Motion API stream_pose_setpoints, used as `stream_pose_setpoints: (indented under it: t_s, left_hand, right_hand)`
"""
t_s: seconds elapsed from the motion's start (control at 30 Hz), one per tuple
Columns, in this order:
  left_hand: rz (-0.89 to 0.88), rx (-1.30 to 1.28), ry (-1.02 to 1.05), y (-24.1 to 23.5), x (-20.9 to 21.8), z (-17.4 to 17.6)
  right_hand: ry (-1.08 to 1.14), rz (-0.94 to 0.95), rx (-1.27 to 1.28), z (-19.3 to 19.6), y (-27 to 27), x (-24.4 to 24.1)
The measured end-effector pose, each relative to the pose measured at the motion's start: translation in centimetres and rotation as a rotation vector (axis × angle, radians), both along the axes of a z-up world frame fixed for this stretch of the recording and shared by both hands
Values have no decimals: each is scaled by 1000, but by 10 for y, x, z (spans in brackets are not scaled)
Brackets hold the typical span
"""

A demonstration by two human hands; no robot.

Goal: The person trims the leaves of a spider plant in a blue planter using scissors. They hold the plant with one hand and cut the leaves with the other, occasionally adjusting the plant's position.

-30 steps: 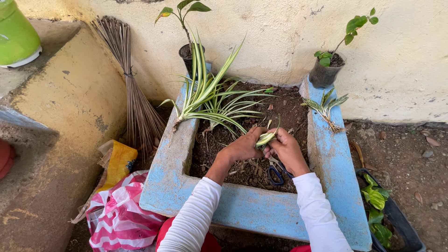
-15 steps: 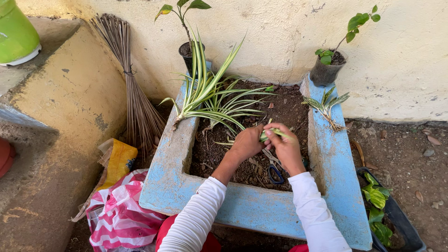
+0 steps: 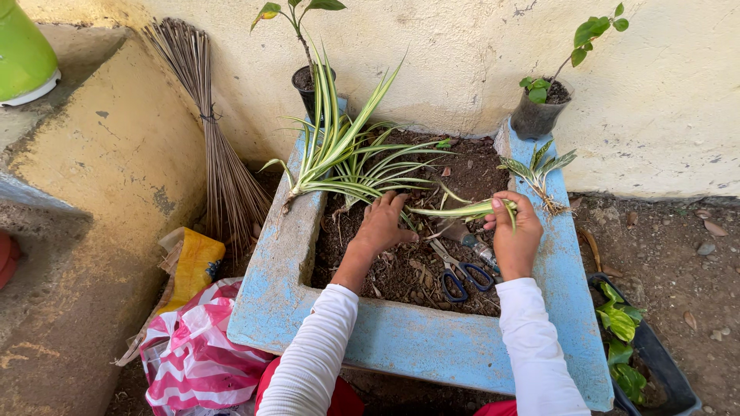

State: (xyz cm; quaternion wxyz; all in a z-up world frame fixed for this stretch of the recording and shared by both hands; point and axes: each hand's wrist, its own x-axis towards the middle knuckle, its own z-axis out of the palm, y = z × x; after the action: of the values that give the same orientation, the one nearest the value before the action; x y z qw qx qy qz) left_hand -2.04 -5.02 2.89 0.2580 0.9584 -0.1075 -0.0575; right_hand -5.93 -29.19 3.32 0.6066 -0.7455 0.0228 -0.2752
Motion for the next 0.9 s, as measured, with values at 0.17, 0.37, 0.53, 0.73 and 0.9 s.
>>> stream_pose_setpoints:
  t_s: [0.17, 0.37, 0.53, 0.73, 0.9]
  left_hand:
    - [-236, -158, -149, -15, -9, 25]
    - [-368, -390, -35, -28, -12, 18]
    - [-415, -697, -35, -25, -15, 22]
    - [-414, -816, 442, -23, -19, 32]
    - [-421, -788, 376, -20, -10, 12]
  right_hand:
    - [61, 104, -195, 3, 27, -7]
    - [-52, 431, 123, 11, 45, -16]
    - [2, 540, 308, 9, 38, -14]
    - [180, 615, 384, 5, 23, -11]
    - [140, 567, 240, 1, 32, -9]
